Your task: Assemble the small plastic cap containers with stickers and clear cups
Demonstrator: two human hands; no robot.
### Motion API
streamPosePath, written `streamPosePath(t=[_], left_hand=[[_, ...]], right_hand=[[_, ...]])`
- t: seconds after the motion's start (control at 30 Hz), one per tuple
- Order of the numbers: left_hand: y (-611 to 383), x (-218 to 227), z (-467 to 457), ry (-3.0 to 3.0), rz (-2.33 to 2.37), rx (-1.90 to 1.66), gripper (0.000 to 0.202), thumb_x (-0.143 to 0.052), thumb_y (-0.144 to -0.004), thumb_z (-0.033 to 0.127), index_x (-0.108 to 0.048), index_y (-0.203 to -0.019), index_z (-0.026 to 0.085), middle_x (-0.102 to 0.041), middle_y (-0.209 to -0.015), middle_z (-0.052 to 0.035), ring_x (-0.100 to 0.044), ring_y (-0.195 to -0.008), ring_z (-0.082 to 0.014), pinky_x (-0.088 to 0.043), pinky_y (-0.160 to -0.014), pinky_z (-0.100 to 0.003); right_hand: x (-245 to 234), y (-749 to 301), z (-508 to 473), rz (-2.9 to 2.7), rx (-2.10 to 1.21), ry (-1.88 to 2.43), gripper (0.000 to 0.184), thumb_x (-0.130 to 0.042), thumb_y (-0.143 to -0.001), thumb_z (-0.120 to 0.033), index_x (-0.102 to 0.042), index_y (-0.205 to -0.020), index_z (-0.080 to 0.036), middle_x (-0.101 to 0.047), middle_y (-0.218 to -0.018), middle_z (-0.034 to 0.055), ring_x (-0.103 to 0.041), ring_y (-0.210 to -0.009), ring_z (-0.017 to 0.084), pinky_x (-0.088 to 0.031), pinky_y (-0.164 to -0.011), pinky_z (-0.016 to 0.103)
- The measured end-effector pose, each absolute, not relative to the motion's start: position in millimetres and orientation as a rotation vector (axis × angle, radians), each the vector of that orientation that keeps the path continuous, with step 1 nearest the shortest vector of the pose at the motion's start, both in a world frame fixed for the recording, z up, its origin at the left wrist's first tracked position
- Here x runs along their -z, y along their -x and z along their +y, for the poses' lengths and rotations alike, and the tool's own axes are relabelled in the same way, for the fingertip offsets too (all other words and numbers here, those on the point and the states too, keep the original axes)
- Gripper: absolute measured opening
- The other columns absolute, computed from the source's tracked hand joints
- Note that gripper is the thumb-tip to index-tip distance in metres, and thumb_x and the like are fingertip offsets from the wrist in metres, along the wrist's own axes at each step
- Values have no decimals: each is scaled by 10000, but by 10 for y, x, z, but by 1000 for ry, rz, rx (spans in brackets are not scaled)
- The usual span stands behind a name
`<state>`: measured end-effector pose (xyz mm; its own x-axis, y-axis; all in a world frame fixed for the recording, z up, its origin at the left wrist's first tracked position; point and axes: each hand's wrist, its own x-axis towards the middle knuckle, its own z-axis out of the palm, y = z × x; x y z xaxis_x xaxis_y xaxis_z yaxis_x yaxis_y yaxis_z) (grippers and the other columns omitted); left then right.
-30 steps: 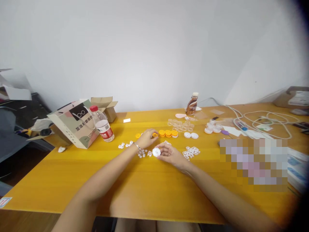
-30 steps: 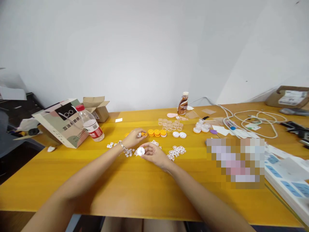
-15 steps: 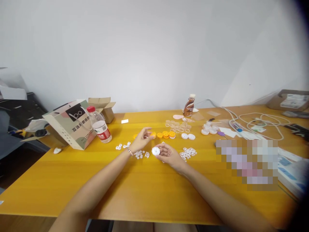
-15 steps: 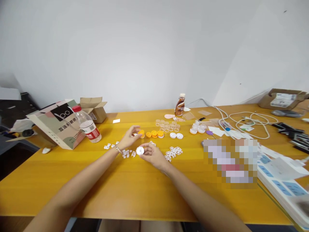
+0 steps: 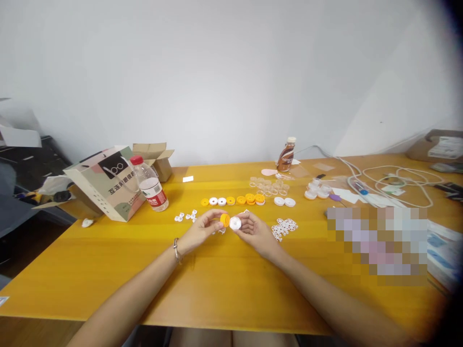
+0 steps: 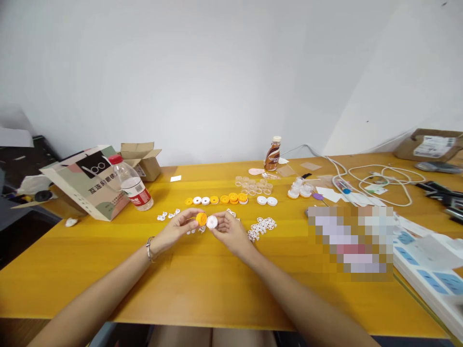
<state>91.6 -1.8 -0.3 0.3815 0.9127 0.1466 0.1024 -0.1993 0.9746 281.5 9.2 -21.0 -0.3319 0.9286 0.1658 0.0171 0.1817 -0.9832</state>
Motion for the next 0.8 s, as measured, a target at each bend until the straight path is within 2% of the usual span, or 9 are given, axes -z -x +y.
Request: streamPosePath(t=[0.13, 0.33, 0.53, 0.8], left_hand=[[-976, 22, -41, -1641, 1009, -1007, 343, -561, -751, 346, -514, -1032, 154, -599, -895, -58, -571, -737, -114, -458, -716, -253], [-1079, 73, -103, -1814, 1225, -1066, 333, -588, -719, 372, -570, -957, 140, -634, -835, -63, -586, -753, -138, -474, -710, -260], [-1144, 6, -197, -1972, 1369, -1036, 292, -553, -738, 411, -614, -887, 167, -656, -802, -42, -597, -709, -141, -475, -690, -254], [-1138, 18, -221, -1976, 1351, -1037, 264, -540, -752, 399, -623, -876, 181, -664, -811, -35, -603, -708, -144, -477, -687, -249]], right_hand=[[243, -2819, 87, -1623, -1205, 943, 293, -630, -655, -287, -488, -891, -184, -604, -816, 40, -579, -695, 120, -486, -679, 285], [257, -2800, 51, -1714, -1109, 912, 243, -595, -694, -295, -492, -889, -193, -603, -811, 35, -587, -699, 125, -504, -668, 286], [250, -2779, -11, -1820, -976, 895, 179, -560, -730, -277, -502, -889, -218, -611, -860, 31, -593, -760, 148, -499, -723, 329], [298, -2797, -61, -1901, -826, 883, 189, -530, -763, -256, -519, -952, -248, -619, -913, 35, -596, -823, 180, -470, -786, 367]])
